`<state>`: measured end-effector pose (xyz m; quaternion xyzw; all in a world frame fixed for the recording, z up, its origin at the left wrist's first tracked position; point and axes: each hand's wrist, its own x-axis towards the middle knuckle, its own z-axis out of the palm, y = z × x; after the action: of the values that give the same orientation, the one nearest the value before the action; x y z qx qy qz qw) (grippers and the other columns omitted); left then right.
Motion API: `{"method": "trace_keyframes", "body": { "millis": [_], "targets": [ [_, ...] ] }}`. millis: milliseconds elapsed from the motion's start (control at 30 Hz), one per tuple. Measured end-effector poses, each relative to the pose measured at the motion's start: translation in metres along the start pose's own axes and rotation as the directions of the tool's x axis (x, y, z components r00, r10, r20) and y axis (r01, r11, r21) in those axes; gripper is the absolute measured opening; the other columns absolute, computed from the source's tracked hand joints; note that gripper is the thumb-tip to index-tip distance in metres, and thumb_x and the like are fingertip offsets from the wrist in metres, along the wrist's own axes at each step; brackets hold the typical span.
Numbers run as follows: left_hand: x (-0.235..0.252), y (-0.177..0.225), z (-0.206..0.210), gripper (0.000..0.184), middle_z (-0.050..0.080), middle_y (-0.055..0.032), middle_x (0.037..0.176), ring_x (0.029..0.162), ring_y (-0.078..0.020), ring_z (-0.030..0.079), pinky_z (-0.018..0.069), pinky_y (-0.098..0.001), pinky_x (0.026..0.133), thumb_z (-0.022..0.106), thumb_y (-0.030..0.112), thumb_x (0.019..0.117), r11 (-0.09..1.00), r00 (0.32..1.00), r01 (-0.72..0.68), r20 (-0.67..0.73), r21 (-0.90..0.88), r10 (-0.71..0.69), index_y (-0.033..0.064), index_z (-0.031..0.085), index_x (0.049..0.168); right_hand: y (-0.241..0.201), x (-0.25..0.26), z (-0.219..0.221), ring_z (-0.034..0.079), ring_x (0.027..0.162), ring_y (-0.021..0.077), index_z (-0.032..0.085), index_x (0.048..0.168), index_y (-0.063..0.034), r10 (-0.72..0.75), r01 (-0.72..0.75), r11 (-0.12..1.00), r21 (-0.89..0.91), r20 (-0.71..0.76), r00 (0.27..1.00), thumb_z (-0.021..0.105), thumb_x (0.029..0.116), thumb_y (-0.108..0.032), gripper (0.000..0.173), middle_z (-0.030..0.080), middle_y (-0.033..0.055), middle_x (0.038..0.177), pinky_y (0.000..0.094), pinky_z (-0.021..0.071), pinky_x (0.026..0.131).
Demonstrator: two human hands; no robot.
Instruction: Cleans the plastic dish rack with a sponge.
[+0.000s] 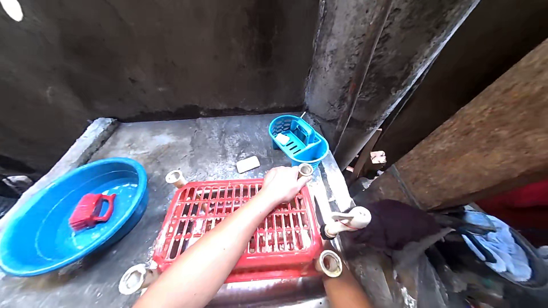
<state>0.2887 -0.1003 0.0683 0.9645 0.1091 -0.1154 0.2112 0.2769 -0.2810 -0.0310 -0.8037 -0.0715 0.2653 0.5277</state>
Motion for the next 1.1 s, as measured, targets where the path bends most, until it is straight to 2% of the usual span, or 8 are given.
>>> {"method": "trace_keyframes", "body": {
  "millis": [167, 233, 267, 333, 433, 600, 833, 1100],
  "targets": [
    [-0.002, 0.001, -0.001, 0.059, 0.069, -0.0195, 0.113, 0.114, -0.035, 0.065, 0.047, -0.0572, 0.098, 0.037, 0.053, 0.1081, 1.0, 1.0, 0.005, 0.001, -0.003, -0.005, 0.0019, 0.064, 0.12, -0.031, -0.021, -0.002, 0.055, 0.118, 0.0116, 0.052, 0.134, 0.0144, 0.201, -0.207, 0.971, -0.123, -0.055, 0.978, 0.042, 0.1055, 0.002, 0.033, 0.06, 0.0218, 0.133, 0.0213, 0.039, 0.104],
    [-0.002, 0.0, 0.0, 0.059, 0.069, -0.0196, 0.112, 0.113, -0.0354, 0.065, 0.0469, -0.0574, 0.097, 0.037, 0.053, 0.1082, 1.0, 1.0, -0.003, -0.009, 0.0, 0.003, 0.0019, 0.064, 0.12, 0.065, -0.003, 0.008, 0.064, 0.109, 0.0143, 0.057, 0.124, 0.0155, -0.268, 0.259, 0.954, -0.15, -0.045, 0.962, 0.046, 0.1058, -0.006, 0.031, 0.067, 0.0233, 0.119, 0.0201, 0.049, 0.094],
    [-0.002, -0.001, 0.002, 0.058, 0.069, -0.0195, 0.111, 0.112, -0.0354, 0.065, 0.0471, -0.0576, 0.097, 0.037, 0.053, 0.1081, 1.0, 1.0, -0.009, -0.02, 0.001, 0.01, 0.0021, 0.064, 0.119, 0.141, 0.035, 0.024, 0.069, 0.091, 0.0167, 0.061, 0.109, 0.0202, -0.678, 0.677, 0.733, -0.065, -0.147, 0.72, 0.051, 0.1012, -0.01, 0.033, 0.069, 0.0269, 0.097, 0.0162, 0.0534, 0.079],
    [-0.001, -0.003, 0.004, 0.059, 0.07, -0.0192, 0.11, 0.111, -0.0353, 0.066, 0.0481, -0.0581, 0.095, 0.037, 0.053, 0.1081, 1.0, 0.999, -0.014, -0.037, 0.012, 0.014, 0.0026, 0.065, 0.119, 0.134, 0.027, 0.021, 0.065, 0.105, 0.0174, 0.059, 0.125, 0.0132, -0.29, 0.29, 0.956, 0.048, 0.011, 0.957, 0.052, 0.1025, -0.011, 0.034, 0.068, 0.0219, 0.116, 0.0292, 0.052, 0.094],
    [-0.005, -0.003, 0.006, 0.057, 0.07, -0.0187, 0.105, 0.105, -0.036, 0.067, 0.0496, -0.0591, 0.091, 0.041, 0.054, 0.1066, 1.0, 0.994, -0.005, -0.106, -0.012, 0.004, 0.004, 0.067, 0.114, 0.082, -0.001, 0.016, 0.062, 0.111, 0.0126, 0.057, 0.131, 0.0054, 0.018, -0.017, 0.995, 0.102, -0.003, 1.0, 0.048, 0.1049, -0.009, 0.031, 0.065, 0.0151, 0.121, 0.0295, 0.0491, 0.1],
    [-0.012, 0.0, 0.001, 0.053, 0.07, -0.0194, 0.116, 0.115, -0.0358, 0.064, 0.0461, -0.0545, 0.1, 0.048, 0.05, 0.1057, 0.987, 0.972, -0.058, -0.216, 0.147, 0.089, 0.0018, 0.066, 0.121, 0.061, -0.019, 0.016, 0.059, 0.115, 0.0203, 0.055, 0.128, 0.0162, -0.159, 0.153, 0.987, -0.045, -0.229, 0.96, 0.055, 0.099, -0.002, 0.034, 0.063, 0.0265, 0.122, 0.032, 0.0449, 0.104],
    [-0.062, -0.062, -0.08, 0.048, 0.064, -0.0208, 0.13, 0.123, -0.0393, 0.06, 0.0453, -0.0621, 0.102, 0.051, 0.042, 0.1062, 0.914, 0.973, -0.23, 0.056, 0.335, 0.224, 0.0041, 0.064, 0.132, 0.077, -0.127, -0.012, 0.064, 0.063, 0.0044, 0.048, 0.127, 0.007, 0.009, 0.127, 0.957, 0.261, -0.463, 0.886, 0.053, 0.0897, 0.002, 0.038, 0.065, 0.0043, 0.091, 0.0223, 0.055, 0.053],
    [-0.115, -0.181, -0.077, 0.053, 0.058, -0.0202, 0.14, 0.13, -0.0393, 0.056, 0.0437, -0.0593, 0.107, 0.055, 0.042, 0.1046, 0.964, 0.983, -0.168, -0.04, 0.207, 0.18, 0.0065, 0.055, 0.144, 0.014, -0.111, 0.103, 0.063, 0.119, 0.0415, 0.065, 0.12, 0.01, -0.026, -0.004, 0.794, -0.607, -0.04, 0.999, 0.063, 0.0958, -0.014, 0.034, 0.067, 0.0297, 0.12, 0.0571, 0.0457, 0.104]
  ]
}}
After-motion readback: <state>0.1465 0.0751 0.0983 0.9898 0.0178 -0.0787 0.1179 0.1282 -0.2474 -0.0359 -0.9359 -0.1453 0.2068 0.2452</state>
